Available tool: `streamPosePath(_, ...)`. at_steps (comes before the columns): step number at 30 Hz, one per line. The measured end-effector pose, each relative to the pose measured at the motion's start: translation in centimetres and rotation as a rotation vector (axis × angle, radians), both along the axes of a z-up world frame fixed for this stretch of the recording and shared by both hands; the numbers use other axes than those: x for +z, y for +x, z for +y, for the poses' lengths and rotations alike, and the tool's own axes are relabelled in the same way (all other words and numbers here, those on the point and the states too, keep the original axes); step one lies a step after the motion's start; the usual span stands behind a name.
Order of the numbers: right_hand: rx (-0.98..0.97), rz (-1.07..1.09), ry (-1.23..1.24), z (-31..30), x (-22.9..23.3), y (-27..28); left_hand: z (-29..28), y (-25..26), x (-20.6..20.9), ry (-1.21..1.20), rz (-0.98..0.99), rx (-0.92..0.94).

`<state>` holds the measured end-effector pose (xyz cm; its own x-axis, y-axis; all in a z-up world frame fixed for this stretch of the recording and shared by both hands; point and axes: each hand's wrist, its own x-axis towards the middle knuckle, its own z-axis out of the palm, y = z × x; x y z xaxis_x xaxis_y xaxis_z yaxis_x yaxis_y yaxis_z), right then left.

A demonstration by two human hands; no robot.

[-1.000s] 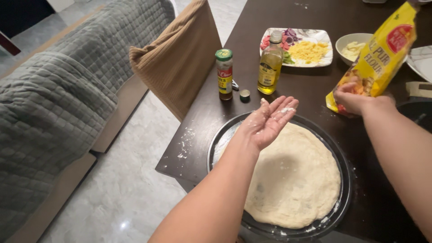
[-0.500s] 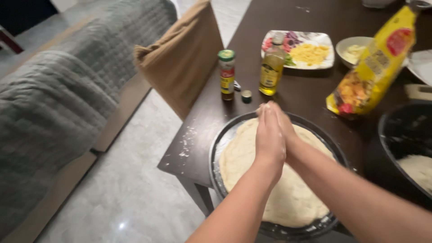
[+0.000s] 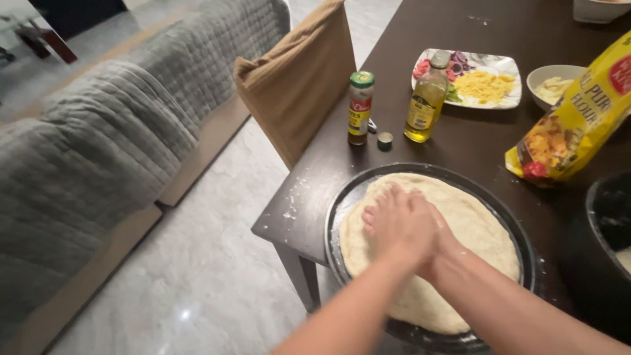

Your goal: The person flattens and stretches pizza dough in a round pan by hand, occasionally applying flour from a bag.

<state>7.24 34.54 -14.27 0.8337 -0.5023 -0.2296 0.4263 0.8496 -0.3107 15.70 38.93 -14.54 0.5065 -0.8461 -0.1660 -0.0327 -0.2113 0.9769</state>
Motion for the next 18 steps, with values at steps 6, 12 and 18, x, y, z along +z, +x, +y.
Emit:
streamPosePath(6, -0.177, 0.362, -0.212, -3.6, 0.2, -2.6, 1.1, 3.4, -2.7, 0.04, -0.816, -0.025)
streamPosePath(12, -0.086, 0.995, -1.541, -2.5, -3.2, -1.1, 4.1, 1.4, -3.9, 0.348, -1.254, -0.328)
streamPosePath(18, 0.203, 1.225, -2.145, -0.7, -4.8, 0.4, 7.2, 2.1, -3.2, 0.506, -1.327, -0.399)
